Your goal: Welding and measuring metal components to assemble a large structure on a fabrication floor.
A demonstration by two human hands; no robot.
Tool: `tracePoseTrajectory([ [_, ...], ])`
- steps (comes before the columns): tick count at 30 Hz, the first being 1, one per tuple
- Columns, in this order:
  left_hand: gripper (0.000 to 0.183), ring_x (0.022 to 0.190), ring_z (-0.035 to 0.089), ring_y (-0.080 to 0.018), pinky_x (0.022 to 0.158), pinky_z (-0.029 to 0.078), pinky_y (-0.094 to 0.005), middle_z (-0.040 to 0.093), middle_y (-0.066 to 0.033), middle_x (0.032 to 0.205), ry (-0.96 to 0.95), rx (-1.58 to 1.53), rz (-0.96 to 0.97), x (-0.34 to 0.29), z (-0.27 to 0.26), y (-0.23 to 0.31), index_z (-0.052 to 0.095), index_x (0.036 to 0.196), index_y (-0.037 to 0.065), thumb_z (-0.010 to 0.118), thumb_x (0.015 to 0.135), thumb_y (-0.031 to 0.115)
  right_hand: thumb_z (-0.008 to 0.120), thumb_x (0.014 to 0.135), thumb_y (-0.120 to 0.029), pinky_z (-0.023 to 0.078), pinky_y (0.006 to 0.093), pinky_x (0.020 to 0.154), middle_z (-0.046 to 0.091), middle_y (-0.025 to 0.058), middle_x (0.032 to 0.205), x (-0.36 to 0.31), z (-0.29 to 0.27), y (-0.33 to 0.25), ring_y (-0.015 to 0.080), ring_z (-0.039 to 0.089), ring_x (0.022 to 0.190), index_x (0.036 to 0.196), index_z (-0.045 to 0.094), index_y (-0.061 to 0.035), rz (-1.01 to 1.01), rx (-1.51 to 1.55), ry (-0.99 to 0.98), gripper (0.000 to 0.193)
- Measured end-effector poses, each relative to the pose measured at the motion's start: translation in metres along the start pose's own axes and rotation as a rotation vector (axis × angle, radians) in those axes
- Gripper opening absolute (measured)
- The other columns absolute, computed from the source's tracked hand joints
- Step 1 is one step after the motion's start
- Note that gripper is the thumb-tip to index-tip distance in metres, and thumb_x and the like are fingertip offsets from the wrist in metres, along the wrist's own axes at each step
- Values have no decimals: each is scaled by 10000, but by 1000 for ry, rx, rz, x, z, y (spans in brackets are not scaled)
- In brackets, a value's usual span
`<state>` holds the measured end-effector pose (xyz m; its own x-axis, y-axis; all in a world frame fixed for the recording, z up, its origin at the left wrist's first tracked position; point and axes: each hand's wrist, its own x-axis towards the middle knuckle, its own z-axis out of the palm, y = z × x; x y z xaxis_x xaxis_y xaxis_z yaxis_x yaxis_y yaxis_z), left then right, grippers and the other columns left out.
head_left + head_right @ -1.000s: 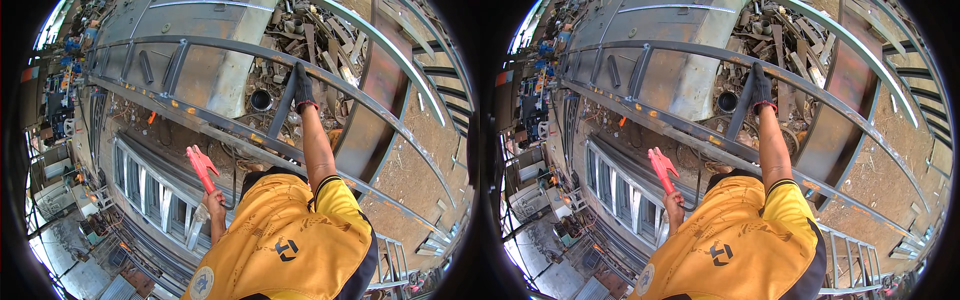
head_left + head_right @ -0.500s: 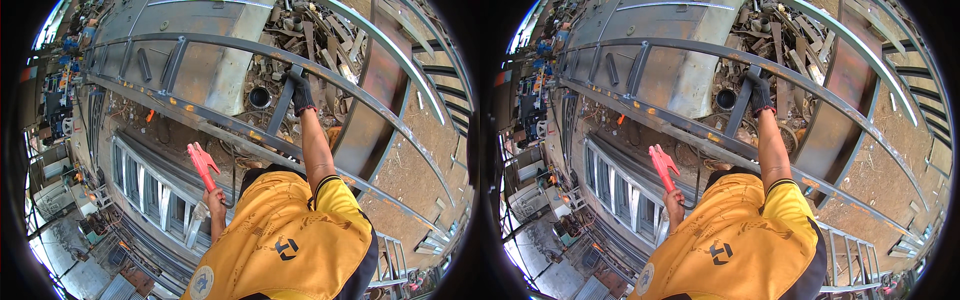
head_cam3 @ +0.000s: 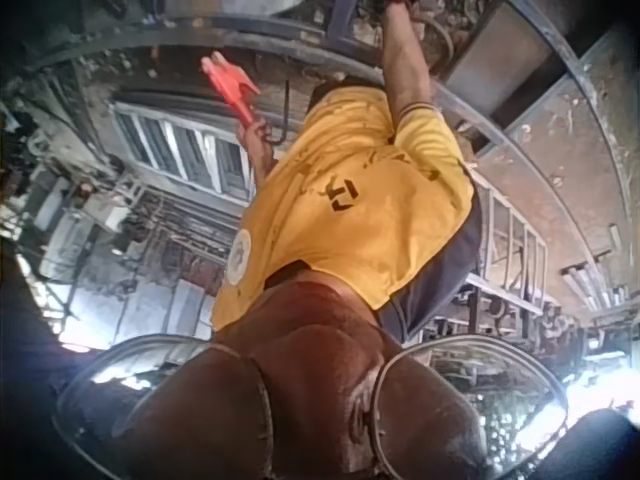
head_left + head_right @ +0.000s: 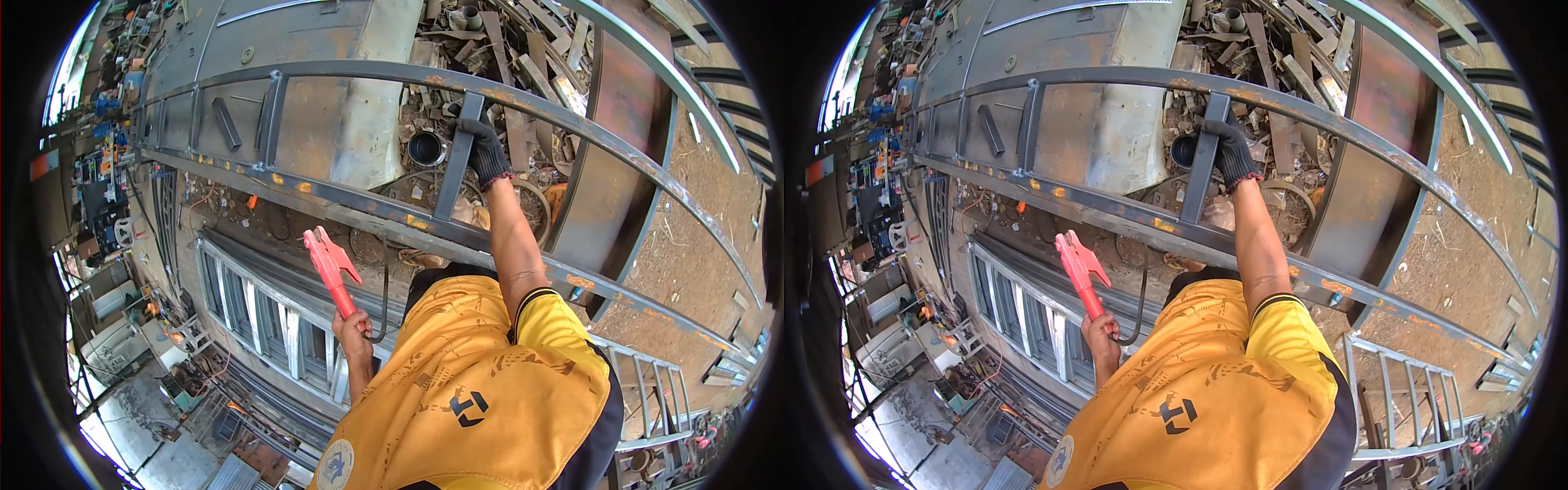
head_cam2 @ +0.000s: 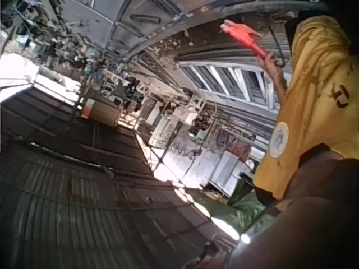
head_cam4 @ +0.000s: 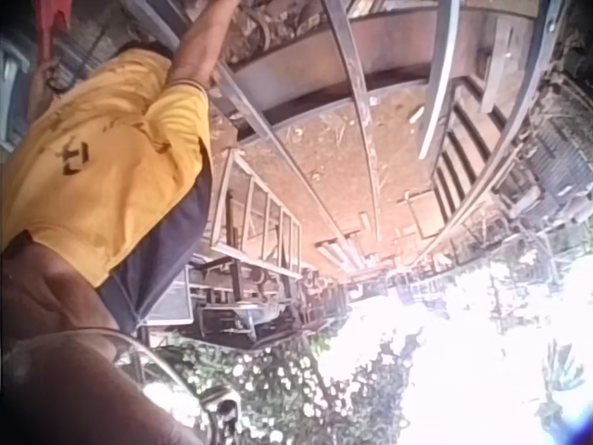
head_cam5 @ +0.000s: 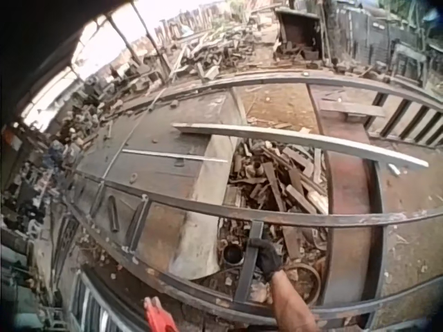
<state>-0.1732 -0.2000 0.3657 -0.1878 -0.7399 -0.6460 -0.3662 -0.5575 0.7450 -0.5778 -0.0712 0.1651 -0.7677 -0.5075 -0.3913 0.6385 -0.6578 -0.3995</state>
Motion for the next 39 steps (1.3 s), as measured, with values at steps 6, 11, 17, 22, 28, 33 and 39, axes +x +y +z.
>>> tracePoseTrajectory([
  [6,509,438,484,-142,361,347,-238,552,-68,706,-33,74,128,-32,21,52,497,1225,-23,618,730,-6,680,762,-92,557,326,706,684,119,908,-1,5,0,221,666,771,1169,576,20,-15,-22,-30,435],
  [11,486,487,506,-144,427,390,-240,548,-57,708,-153,0,259,-52,41,98,512,1186,-19,657,723,13,683,745,-38,589,340,632,638,75,848,-4,11,-6,213,668,697,1127,564,-15,-44,-8,-19,400],
  [17,423,613,527,-150,553,406,-254,544,-59,730,-282,435,455,-42,68,130,540,1068,-20,723,755,198,684,728,-30,594,349,639,628,88,850,-2,15,-1,221,667,692,1121,543,-17,-30,34,51,418],
  [22,471,641,532,-97,596,428,-226,588,-24,787,-429,602,437,-50,95,124,566,1025,-28,782,775,308,699,732,-52,581,341,688,659,122,866,-5,13,-7,232,678,755,1196,544,1,-3,-22,59,491],
  [28,509,573,497,-98,523,370,-228,580,-49,740,-400,557,470,-59,146,123,560,1020,-18,765,796,391,697,749,-59,570,324,712,676,129,904,-2,14,-6,228,681,786,1257,539,5,-72,-69,59,536],
  [33,481,648,551,-110,591,435,-251,607,-45,760,-393,619,404,-66,184,129,574,1034,-24,768,813,357,728,674,-76,579,328,617,623,99,855,-3,22,-16,216,658,691,1148,543,-5,-68,-102,93,514],
  [39,451,694,602,-142,657,500,-296,634,-79,765,-434,926,416,-67,218,119,572,1044,-33,758,838,321,732,654,-83,576,325,637,615,104,866,-9,28,-28,211,654,696,1157,547,6,-13,-164,114,543],
])
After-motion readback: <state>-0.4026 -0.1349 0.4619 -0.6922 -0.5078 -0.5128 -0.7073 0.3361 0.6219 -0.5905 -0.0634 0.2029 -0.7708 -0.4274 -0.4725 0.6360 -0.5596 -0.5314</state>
